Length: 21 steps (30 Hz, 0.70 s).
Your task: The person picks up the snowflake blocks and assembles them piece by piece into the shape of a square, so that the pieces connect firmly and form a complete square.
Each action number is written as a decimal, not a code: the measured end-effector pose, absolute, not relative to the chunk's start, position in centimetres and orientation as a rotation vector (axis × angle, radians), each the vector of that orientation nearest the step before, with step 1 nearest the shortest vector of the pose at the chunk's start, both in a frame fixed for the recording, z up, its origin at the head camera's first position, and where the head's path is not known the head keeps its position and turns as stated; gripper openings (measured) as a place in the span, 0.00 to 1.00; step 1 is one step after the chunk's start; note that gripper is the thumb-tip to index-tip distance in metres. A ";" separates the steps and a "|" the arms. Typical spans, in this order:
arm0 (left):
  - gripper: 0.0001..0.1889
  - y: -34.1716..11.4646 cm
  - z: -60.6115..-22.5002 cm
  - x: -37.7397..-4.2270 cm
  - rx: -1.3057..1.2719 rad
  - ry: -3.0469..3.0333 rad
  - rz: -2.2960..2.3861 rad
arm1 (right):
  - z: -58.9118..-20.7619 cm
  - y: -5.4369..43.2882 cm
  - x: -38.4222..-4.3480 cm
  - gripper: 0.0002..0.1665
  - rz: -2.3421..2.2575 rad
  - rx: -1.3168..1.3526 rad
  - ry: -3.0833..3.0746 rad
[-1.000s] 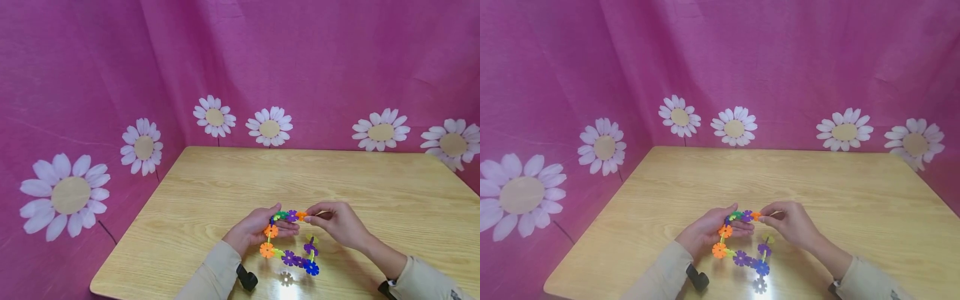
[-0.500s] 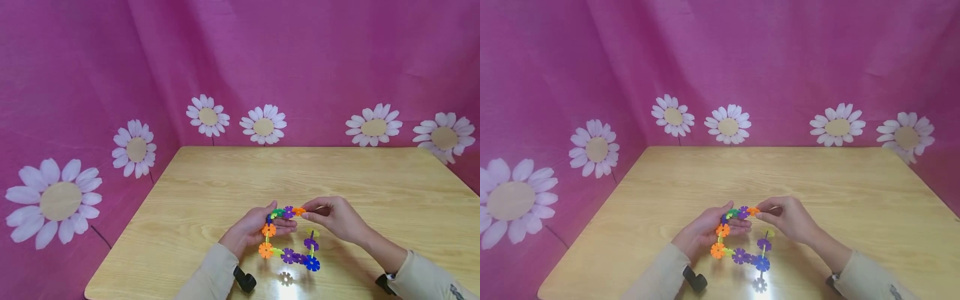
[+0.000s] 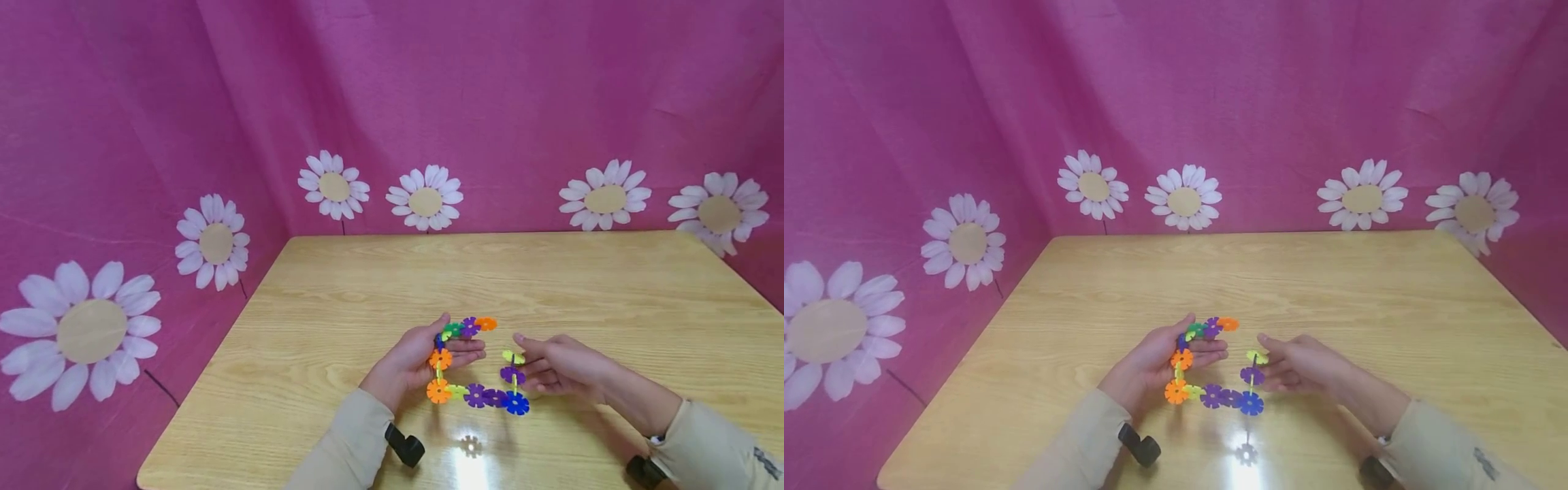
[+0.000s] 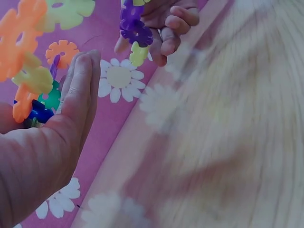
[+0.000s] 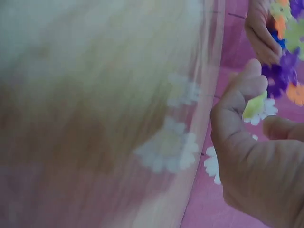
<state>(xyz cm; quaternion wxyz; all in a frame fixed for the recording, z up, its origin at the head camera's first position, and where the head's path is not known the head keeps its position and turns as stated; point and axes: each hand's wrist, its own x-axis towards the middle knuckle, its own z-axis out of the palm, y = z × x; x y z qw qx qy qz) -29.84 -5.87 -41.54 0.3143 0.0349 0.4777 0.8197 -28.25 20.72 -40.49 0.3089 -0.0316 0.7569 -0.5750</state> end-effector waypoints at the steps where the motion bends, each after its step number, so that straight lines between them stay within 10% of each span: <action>1: 0.31 -5.8 -41.5 -29.9 0.089 1.259 2.160 | -40.6 20.6 -28.3 0.40 -1.530 -0.072 1.978; 21: 0.28 -5.9 -41.9 -29.9 -0.010 1.398 2.106 | -38.6 18.7 -27.7 0.28 -1.642 -0.198 2.168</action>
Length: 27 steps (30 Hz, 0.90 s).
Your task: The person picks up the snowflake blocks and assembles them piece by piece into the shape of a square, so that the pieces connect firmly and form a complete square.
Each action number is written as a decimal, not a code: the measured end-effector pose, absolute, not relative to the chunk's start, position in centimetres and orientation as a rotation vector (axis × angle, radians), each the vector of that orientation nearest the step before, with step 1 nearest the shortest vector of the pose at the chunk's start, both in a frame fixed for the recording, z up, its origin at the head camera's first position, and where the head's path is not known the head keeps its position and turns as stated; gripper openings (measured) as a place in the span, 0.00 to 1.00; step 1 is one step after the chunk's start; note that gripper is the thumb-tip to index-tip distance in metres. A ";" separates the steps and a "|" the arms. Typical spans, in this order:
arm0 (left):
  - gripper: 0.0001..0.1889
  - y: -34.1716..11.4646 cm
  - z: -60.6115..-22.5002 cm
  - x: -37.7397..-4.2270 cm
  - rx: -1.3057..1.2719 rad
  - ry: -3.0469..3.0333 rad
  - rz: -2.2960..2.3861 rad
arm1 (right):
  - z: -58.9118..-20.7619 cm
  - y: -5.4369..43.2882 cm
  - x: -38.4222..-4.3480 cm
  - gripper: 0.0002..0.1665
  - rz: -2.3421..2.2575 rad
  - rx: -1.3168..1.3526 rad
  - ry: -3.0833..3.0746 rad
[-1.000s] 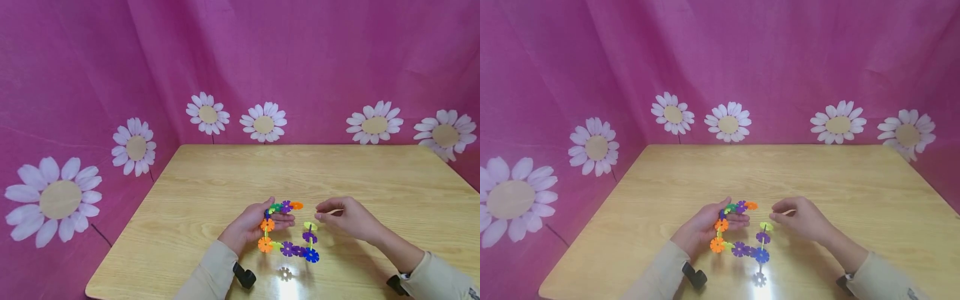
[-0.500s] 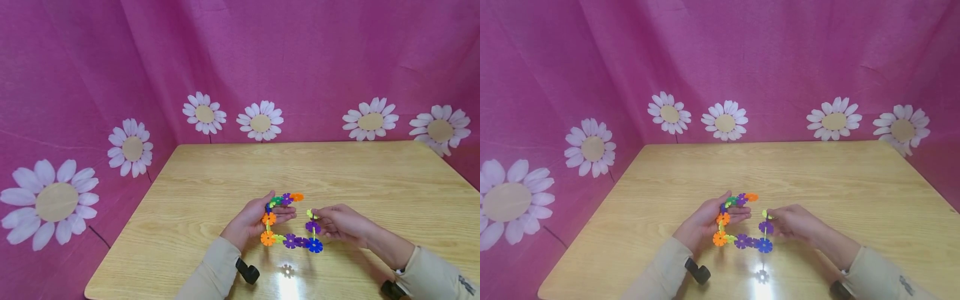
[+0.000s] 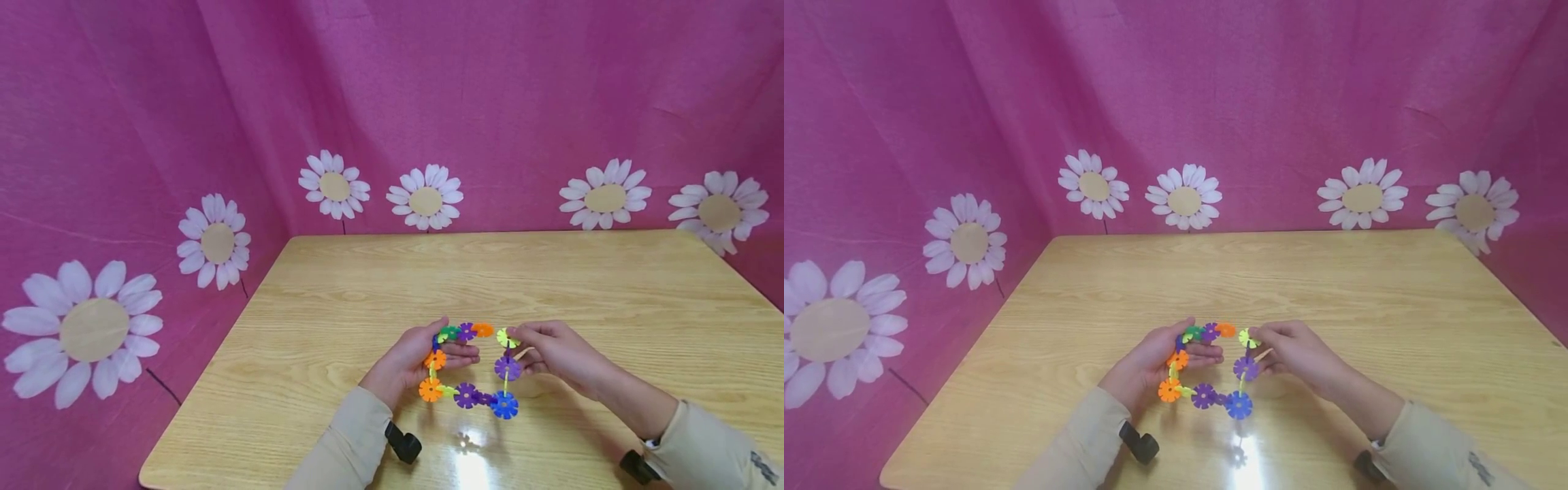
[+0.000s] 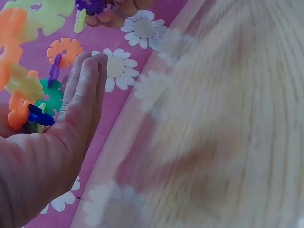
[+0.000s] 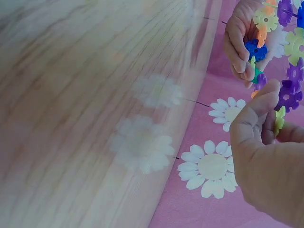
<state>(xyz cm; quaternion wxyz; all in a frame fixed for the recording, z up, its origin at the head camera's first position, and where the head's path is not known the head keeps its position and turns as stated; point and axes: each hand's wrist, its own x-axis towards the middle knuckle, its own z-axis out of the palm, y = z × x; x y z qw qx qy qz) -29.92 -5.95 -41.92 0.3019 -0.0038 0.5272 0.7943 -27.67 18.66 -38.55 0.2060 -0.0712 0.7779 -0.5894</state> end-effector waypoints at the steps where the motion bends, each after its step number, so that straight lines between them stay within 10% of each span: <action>1: 0.28 -6.0 -41.9 -29.9 -0.014 1.409 2.097 | -38.6 18.6 -27.7 0.28 -1.639 -0.208 2.180; 27: 0.28 -4.6 -41.6 -30.1 -0.008 1.489 2.065 | -38.4 18.1 -28.4 0.27 -1.582 -0.226 2.355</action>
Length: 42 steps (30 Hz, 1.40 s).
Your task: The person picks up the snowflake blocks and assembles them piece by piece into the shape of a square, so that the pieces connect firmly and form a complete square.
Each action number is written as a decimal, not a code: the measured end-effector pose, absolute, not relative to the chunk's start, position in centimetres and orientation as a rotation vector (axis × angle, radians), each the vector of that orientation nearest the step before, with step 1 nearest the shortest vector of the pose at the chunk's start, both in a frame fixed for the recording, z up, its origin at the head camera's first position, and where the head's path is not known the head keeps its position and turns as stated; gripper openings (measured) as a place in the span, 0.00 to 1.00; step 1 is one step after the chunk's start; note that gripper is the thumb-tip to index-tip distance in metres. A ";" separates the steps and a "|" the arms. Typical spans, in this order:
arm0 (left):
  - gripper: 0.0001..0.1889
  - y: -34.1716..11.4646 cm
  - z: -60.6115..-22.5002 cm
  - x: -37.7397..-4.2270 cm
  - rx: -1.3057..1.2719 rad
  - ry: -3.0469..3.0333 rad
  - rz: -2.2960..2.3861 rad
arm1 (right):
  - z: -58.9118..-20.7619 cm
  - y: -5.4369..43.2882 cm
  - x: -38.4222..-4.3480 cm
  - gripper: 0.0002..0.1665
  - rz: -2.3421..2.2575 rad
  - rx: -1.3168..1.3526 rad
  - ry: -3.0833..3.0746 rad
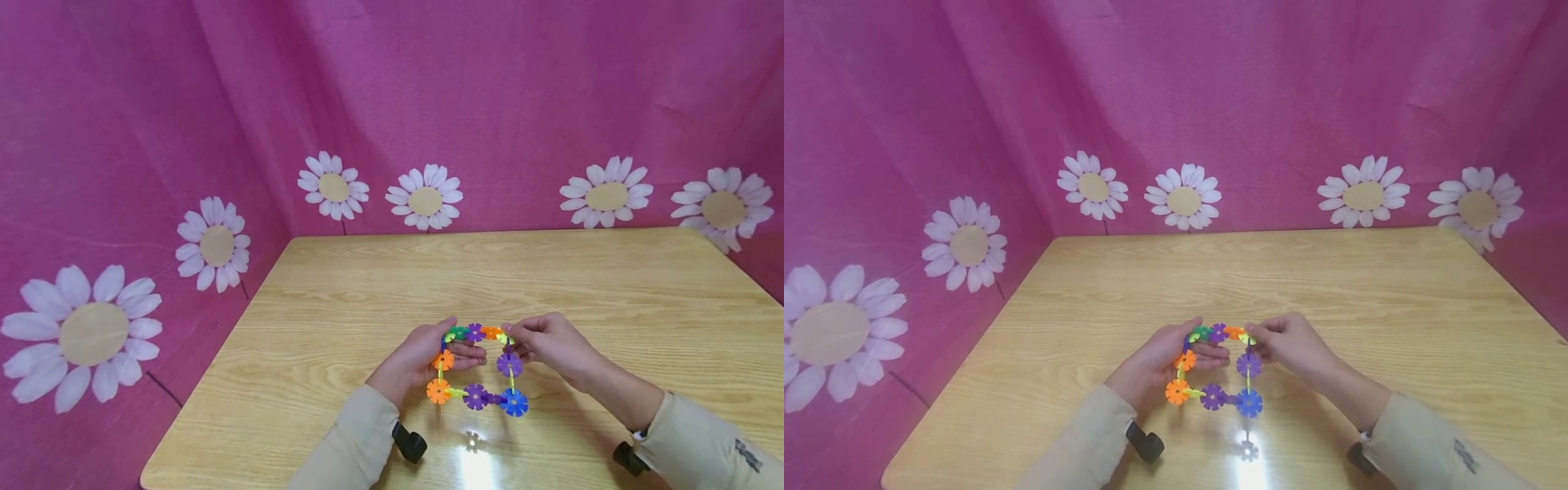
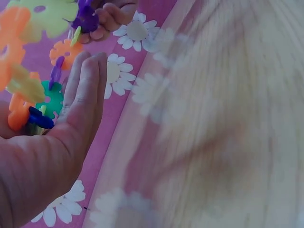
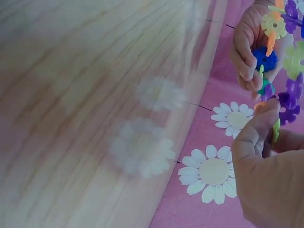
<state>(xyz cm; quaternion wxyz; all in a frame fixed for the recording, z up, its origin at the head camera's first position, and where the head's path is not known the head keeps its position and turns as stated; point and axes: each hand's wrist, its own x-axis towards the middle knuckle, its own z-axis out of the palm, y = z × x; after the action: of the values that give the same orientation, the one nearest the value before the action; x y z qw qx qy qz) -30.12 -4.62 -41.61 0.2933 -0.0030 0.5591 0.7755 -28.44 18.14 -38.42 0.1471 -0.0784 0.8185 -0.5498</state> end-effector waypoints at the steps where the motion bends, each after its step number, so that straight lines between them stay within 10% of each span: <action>1: 0.28 -4.6 -41.6 -30.1 -0.016 1.491 2.070 | -38.4 18.0 -28.4 0.27 -1.585 -0.224 2.361; 11: 0.35 -5.1 -41.3 -30.6 -0.061 1.557 2.000 | -38.0 17.9 -29.3 0.30 -1.567 -0.173 2.351; 31: 0.10 -5.6 -40.9 -33.7 -0.054 1.839 1.808 | -40.1 19.5 -32.2 0.29 -1.483 -0.130 2.385; 42: 0.17 -5.3 -41.4 -34.7 -0.100 2.050 1.731 | -41.0 18.9 -33.5 0.28 -1.393 -0.076 2.449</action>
<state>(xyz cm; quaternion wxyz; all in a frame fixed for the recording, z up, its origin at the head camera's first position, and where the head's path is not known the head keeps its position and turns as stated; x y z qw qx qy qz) -34.70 -5.34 -41.37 0.2262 -0.0362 0.7437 0.6281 -33.45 18.95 -41.03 0.1609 -0.0265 0.8575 -0.4879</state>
